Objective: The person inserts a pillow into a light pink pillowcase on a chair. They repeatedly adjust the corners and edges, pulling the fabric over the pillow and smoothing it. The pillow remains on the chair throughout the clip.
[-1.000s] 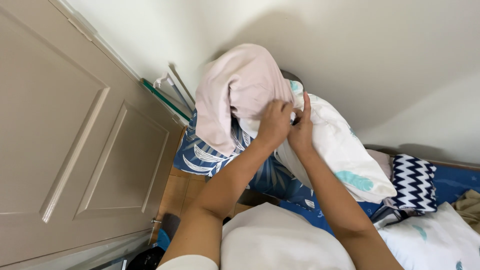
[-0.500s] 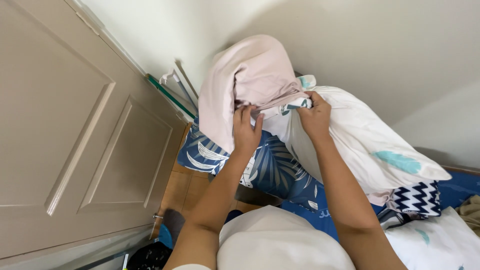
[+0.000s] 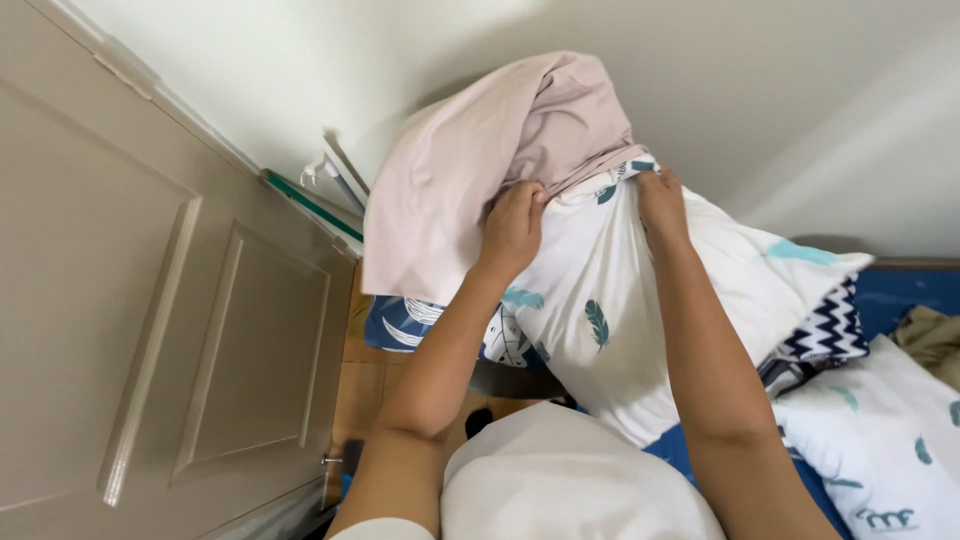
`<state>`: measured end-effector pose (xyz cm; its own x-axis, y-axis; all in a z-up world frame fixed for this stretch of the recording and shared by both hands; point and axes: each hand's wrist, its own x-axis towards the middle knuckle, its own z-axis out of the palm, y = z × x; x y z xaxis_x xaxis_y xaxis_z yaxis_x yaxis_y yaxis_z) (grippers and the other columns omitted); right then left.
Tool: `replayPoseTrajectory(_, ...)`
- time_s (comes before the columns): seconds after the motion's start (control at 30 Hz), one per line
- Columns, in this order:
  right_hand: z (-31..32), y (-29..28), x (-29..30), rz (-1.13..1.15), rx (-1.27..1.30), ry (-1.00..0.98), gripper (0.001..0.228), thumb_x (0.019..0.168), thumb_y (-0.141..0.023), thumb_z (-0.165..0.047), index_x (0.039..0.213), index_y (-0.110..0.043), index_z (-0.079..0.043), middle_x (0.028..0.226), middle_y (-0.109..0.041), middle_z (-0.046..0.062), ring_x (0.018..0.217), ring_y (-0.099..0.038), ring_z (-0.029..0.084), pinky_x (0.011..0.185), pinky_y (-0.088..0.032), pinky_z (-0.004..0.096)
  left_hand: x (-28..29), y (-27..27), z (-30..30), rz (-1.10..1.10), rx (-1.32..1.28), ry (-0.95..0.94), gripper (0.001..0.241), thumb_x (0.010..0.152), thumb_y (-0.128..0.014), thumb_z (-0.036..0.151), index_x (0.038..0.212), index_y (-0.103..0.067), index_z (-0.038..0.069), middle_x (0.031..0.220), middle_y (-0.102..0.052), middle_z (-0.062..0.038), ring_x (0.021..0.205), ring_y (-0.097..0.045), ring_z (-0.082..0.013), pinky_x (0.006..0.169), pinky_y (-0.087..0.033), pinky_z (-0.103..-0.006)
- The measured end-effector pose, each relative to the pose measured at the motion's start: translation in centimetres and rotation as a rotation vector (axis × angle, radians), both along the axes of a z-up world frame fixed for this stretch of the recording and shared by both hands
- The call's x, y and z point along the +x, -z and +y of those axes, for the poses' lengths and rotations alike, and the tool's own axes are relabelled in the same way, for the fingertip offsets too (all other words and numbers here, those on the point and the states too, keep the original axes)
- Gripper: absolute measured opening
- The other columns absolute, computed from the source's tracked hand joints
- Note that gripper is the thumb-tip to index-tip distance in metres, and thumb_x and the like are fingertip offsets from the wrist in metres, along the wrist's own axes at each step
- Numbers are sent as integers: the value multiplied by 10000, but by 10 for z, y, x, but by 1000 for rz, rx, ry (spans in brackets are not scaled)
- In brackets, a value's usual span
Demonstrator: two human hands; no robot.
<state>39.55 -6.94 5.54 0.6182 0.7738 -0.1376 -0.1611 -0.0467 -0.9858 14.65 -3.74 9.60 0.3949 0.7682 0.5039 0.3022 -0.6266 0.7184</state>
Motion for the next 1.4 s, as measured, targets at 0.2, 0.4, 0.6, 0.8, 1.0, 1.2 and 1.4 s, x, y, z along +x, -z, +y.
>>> replayPoseTrajectory(0.2, 11, 92, 4, -56, 3, -6, 484, 982, -609, -160, 1418, -512, 27, 1226, -693, 74, 1094, -647, 142, 954, -499, 262, -32, 70, 29, 206, 119, -56, 324, 888, -664, 56, 1207, -626, 9, 1225, -604, -195, 1152, -570, -412, 1005, -460, -486)
replayPoseTrajectory(0.4, -14, 18, -47, -452, -284, 15, 542, 950, -576, -131, 1483, -517, -57, 1196, -686, 151, 1019, -634, 209, 912, -498, 314, -24, 44, 44, 247, 232, -83, 280, 865, -721, 136, 1109, -637, 28, 1198, -619, -170, 1110, -572, -405, 946, -464, -515)
replayPoseTrajectory(0.6, -50, 36, -92, -888, -73, 152, 706, 954, -767, -125, 1568, -424, -57, 1482, -540, 220, 1256, -596, 354, 1047, -501, 427, 4, 122, 83, 235, 13, 156, 232, 1037, -610, 152, 1207, -506, 34, 912, -676, -235, 886, -672, -446, 807, -517, -540)
replayPoseTrajectory(0.8, -45, -9, -135, -832, -468, 62, 1172, 637, -944, -235, 1578, -270, -56, 1520, -283, 406, 1208, -540, 519, 875, -501, 484, 14, 39, 52, 344, -33, 272, 292, 945, -667, 243, 1190, -620, 92, 752, -709, -213, 724, -679, -437, 656, -508, -550)
replayPoseTrajectory(1.0, -18, 137, -62, -491, -451, 4, 574, 969, -705, -199, 1497, -528, -61, 1071, -759, 198, 958, -711, 313, 858, -554, 385, 41, 47, 45, 309, 75, 299, 181, 895, -659, 146, 1053, -694, 65, 1105, -699, -158, 1051, -669, -348, 874, -541, -452)
replayPoseTrajectory(1.2, 9, 168, -50, 385, 95, -51, 277, 961, -602, -77, 1217, -667, 5, 1049, -740, 88, 892, -670, 161, 798, -554, 299, 79, 54, 46, 257, -28, 345, 344, 877, -560, 36, 1208, -652, 11, 1319, -659, -187, 1162, -643, -375, 974, -508, -434)
replayPoseTrajectory(1.4, 10, 197, -29, 427, 157, -239, 280, 925, -596, 43, 1184, -617, -61, 1119, -675, 95, 970, -669, 171, 801, -573, 332, 108, 75, 39, 200, -229, 564, 405, 907, -558, 60, 1294, -673, 60, 1284, -722, -174, 1201, -686, -332, 1062, -509, -411)
